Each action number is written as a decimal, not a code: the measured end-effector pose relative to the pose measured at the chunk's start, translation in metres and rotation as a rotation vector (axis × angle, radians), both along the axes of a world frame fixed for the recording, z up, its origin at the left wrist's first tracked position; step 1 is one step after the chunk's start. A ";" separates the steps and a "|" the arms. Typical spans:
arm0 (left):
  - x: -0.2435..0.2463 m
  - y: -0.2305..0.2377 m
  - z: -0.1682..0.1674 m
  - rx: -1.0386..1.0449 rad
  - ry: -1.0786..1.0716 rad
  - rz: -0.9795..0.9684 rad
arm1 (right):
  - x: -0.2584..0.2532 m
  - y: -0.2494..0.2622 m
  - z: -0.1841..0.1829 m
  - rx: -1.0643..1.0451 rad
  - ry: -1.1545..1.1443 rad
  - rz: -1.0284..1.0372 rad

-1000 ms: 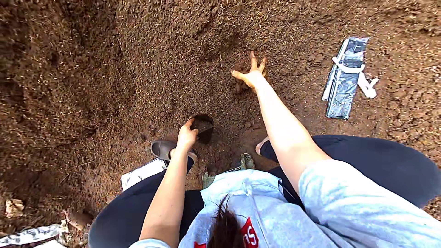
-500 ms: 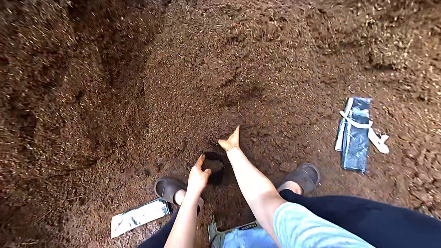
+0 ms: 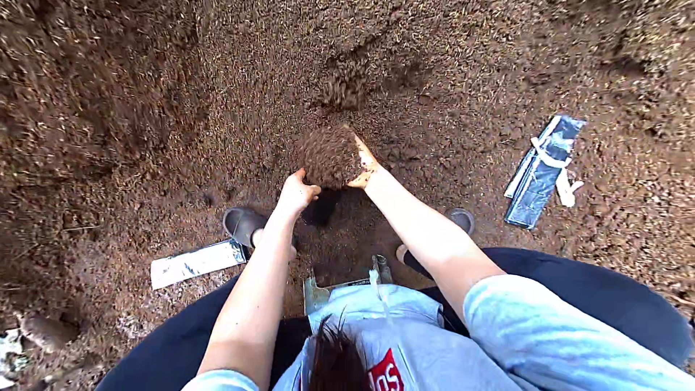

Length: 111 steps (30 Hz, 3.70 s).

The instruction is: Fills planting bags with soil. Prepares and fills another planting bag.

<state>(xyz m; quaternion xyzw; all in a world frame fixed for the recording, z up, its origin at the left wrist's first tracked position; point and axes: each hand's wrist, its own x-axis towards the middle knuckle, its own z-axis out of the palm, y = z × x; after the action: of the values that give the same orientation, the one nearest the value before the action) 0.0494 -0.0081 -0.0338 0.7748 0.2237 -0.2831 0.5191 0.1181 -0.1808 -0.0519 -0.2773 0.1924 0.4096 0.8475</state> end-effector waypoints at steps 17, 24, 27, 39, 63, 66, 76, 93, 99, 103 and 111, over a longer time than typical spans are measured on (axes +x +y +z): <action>-0.062 0.010 -0.003 0.063 -0.038 -0.103 | -0.050 0.015 0.016 -1.368 -1.015 1.236; -0.097 0.010 0.067 0.077 -0.259 0.074 | -0.063 0.008 0.085 -1.380 -1.258 1.009; -0.097 0.005 0.029 0.162 -0.280 0.046 | -0.059 0.004 0.044 -1.347 -1.267 0.965; -0.088 0.008 -0.010 0.253 -0.244 -0.138 | -0.062 0.021 -0.110 -0.349 0.392 -0.547; -0.025 -0.008 0.006 0.082 0.042 0.097 | -0.007 -0.001 0.030 -0.236 0.035 0.132; -0.037 -0.011 0.006 0.119 0.020 0.081 | -0.022 -0.001 0.047 -0.568 -0.285 0.317; -0.066 -0.004 0.003 0.104 -0.102 0.101 | -0.063 0.041 0.058 -1.307 -1.175 0.850; -0.077 0.021 -0.001 0.466 0.085 -0.297 | -0.080 0.003 0.000 -1.274 -0.855 1.106; -0.083 0.026 0.050 0.506 -0.053 -0.202 | -0.081 0.010 0.071 -1.489 -1.138 1.127; -0.100 0.021 0.061 0.410 -0.148 -0.017 | -0.099 0.012 0.080 -1.529 -1.134 0.851; -0.101 0.020 0.044 0.476 -0.062 -0.103 | -0.105 0.011 0.052 -1.521 -1.101 0.928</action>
<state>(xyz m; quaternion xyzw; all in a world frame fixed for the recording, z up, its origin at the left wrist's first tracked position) -0.0515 0.0116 0.0100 0.8940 0.2283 -0.2244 0.3135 0.0128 -0.1695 0.0002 -0.9320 -0.1386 0.2826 0.1798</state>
